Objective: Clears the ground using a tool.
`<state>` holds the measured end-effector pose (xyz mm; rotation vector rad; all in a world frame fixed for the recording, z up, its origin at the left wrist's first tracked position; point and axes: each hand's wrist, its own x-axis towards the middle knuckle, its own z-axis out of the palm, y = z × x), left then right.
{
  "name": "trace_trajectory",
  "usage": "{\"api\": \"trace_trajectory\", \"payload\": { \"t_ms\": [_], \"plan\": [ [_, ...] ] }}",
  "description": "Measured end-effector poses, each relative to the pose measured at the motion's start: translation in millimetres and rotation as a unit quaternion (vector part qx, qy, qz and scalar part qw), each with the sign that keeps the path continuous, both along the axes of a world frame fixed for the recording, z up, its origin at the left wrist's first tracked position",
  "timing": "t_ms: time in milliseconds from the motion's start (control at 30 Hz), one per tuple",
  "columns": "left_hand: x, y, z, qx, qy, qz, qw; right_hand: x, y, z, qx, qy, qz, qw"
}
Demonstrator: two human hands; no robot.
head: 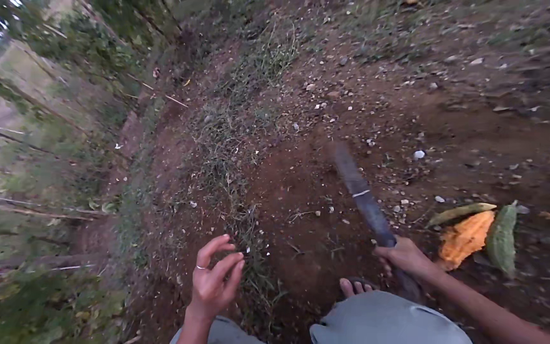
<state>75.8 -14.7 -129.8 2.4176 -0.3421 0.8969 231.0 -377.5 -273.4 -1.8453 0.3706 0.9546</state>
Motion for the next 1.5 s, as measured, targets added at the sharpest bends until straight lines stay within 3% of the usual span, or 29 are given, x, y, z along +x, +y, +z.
{"api": "trace_trajectory", "payload": {
  "t_ms": [67, 133, 200, 267, 367, 433, 500, 533, 567, 633, 700, 767, 833, 967, 1033, 1133, 1200, 1267, 1300, 1333, 1400, 1500],
  "plan": [
    [0, -1, 1, 0.002, -0.004, -0.002, 1.000, -8, -1, -9, -0.008, -0.017, -0.066, 0.998],
    [2, -2, 2, -0.004, -0.010, -0.008, 1.000, -25, -20, -22, -0.088, -0.053, 0.079, 0.992],
    [5, -4, 1, -0.009, -0.011, -0.012, 1.000, -32, -37, -20, -0.168, -0.002, 0.277, 0.946],
    [8, -4, 0, -0.009, -0.011, -0.016, 1.000, -32, -50, -12, -0.185, 0.011, 0.349, 0.918],
    [7, -5, 1, -0.007, -0.008, -0.017, 1.000, -22, -64, 1, -0.135, -0.017, 0.251, 0.959],
    [6, -5, 1, -0.007, -0.007, -0.014, 1.000, -17, -53, 7, -0.078, -0.016, 0.094, 0.992],
    [7, -5, 1, -0.006, -0.008, -0.011, 1.000, -16, -32, 5, -0.018, -0.005, -0.066, 0.998],
    [7, -4, 1, -0.006, -0.010, -0.011, 1.000, -18, -25, -2, -0.009, -0.011, -0.097, 0.995],
    [8, -4, 1, -0.008, -0.010, -0.012, 1.000, -24, -21, -11, -0.024, -0.027, -0.073, 0.997],
    [9, -6, 0, -0.016, -0.008, -0.019, 1.000, -35, -28, -27, -0.104, -0.040, 0.122, 0.986],
    [8, -12, -3, -0.028, 0.001, -0.034, 0.999, -35, -29, -28, -0.165, -0.014, 0.303, 0.939],
    [4, -25, -9, -0.022, 0.020, -0.067, 0.997, -23, -24, -14, -0.208, -0.028, 0.389, 0.897],
    [-3, -42, -11, 0.004, 0.042, -0.115, 0.992, -8, -13, -10, -0.205, -0.052, 0.395, 0.894],
    [-13, -62, -3, 0.032, 0.056, -0.169, 0.984, 8, 39, -33, -0.090, -0.059, 0.264, 0.958],
    [-21, -63, 3, 0.022, 0.044, -0.159, 0.986, 1, 69, -46, -0.047, -0.049, 0.236, 0.969],
    [-38, -65, 11, -0.008, 0.024, -0.135, 0.991, -17, 90, -46, -0.069, -0.062, 0.400, 0.912],
    [-49, -67, 17, -0.001, 0.015, -0.131, 0.991, -30, 102, -1, -0.073, -0.072, 0.571, 0.814],
    [-56, -67, 21, 0.012, -0.001, -0.126, 0.992, -41, 103, 34, -0.025, -0.204, 0.673, 0.711],
    [-59, -65, 25, 0.018, -0.013, -0.118, 0.993, -44, 124, 78, -0.106, -0.122, 0.721, 0.673],
    [-63, -62, 29, 0.025, -0.025, -0.101, 0.994, -51, 143, 112, -0.190, -0.066, 0.726, 0.657],
    [-73, -49, 43, 0.041, -0.045, -0.050, 0.997, -53, 157, 131, -0.273, -0.064, 0.716, 0.639],
    [-103, -12, 64, 0.009, -0.070, 0.045, 0.996, -12, 134, 78, -0.274, -0.174, 0.712, 0.622]
  ]
}}
